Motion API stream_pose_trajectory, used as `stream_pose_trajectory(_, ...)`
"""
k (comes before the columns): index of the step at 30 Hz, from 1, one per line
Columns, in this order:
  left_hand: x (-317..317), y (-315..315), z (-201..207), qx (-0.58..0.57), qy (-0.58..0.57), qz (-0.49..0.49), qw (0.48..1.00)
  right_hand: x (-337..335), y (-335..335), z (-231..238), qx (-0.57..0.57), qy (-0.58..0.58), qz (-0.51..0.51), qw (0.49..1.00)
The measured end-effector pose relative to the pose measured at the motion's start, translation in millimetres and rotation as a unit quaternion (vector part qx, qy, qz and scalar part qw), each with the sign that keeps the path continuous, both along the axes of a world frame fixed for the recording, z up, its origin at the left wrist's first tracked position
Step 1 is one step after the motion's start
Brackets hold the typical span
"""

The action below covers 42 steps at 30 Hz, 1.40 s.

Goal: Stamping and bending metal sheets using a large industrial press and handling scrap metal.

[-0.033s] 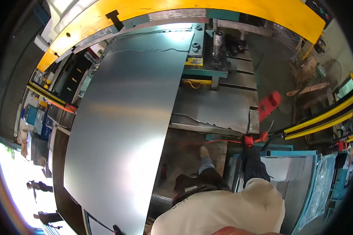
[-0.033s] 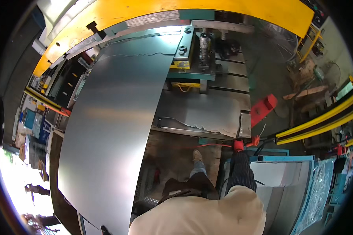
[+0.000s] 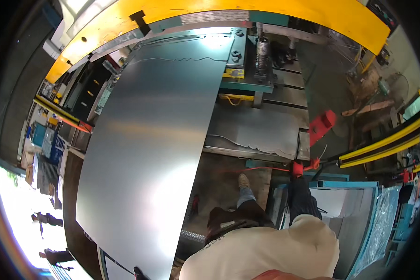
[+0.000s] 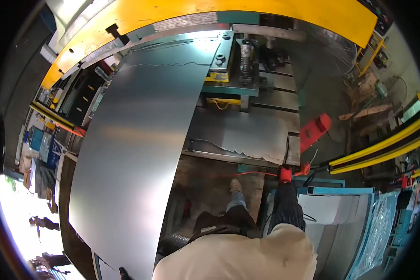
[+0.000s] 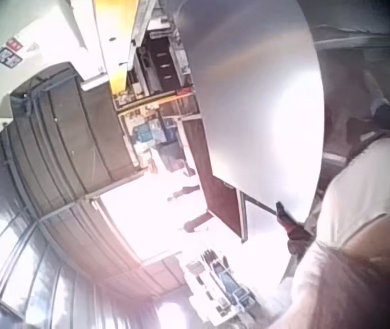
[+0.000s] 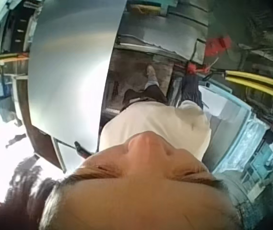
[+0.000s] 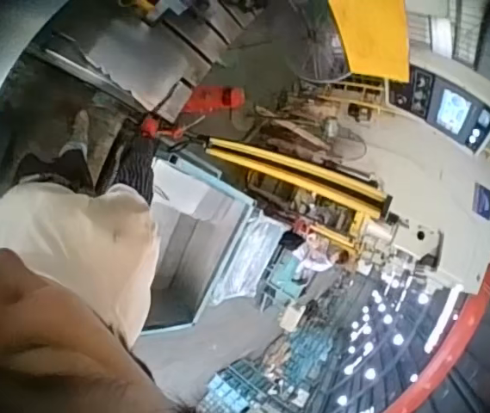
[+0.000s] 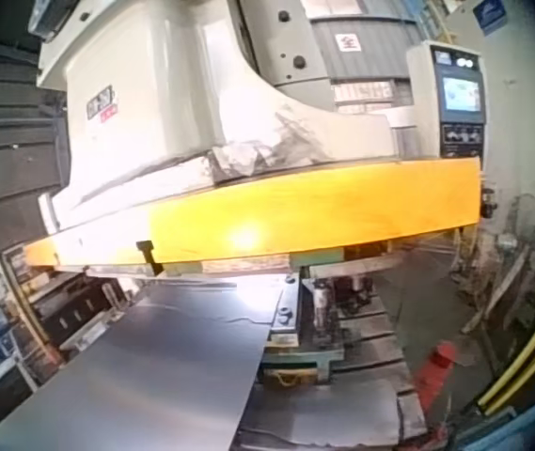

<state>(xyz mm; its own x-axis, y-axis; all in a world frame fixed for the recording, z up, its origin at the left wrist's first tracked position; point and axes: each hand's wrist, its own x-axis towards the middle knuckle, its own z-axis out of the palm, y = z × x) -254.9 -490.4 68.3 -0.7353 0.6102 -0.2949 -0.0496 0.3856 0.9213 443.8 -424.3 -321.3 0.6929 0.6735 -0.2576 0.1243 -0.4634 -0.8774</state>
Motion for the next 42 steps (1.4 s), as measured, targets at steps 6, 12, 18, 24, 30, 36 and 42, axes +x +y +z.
stream_pose_trajectory(6,-3,-15,-1,0.000,-0.011,0.025,1.000,-74,1,119,0.165,-0.146,-0.050,0.974)
stream_pose_trajectory(12,-6,-26,-7,-0.008,-0.019,0.053,0.998,-137,92,296,0.266,0.078,0.180,0.944)
stream_pose_trajectory(18,-9,-38,-9,-0.019,-0.023,0.076,0.997,-106,261,371,0.190,-0.012,0.258,0.947)
stream_pose_trajectory(24,-8,-42,-12,-0.023,-0.031,0.087,0.995,-80,351,375,0.097,-0.193,0.277,0.936)
stream_pose_trajectory(30,-47,-60,-58,0.089,-0.061,0.007,0.994,-132,283,408,0.168,-0.183,0.273,0.930)
stream_pose_trajectory(36,-49,-62,-61,0.202,-0.057,-0.001,0.978,-164,136,443,0.238,-0.047,0.207,0.948)
stream_pose_trajectory(42,-54,-59,-61,0.175,0.011,-0.017,0.984,-155,116,436,0.199,0.098,0.242,0.944)
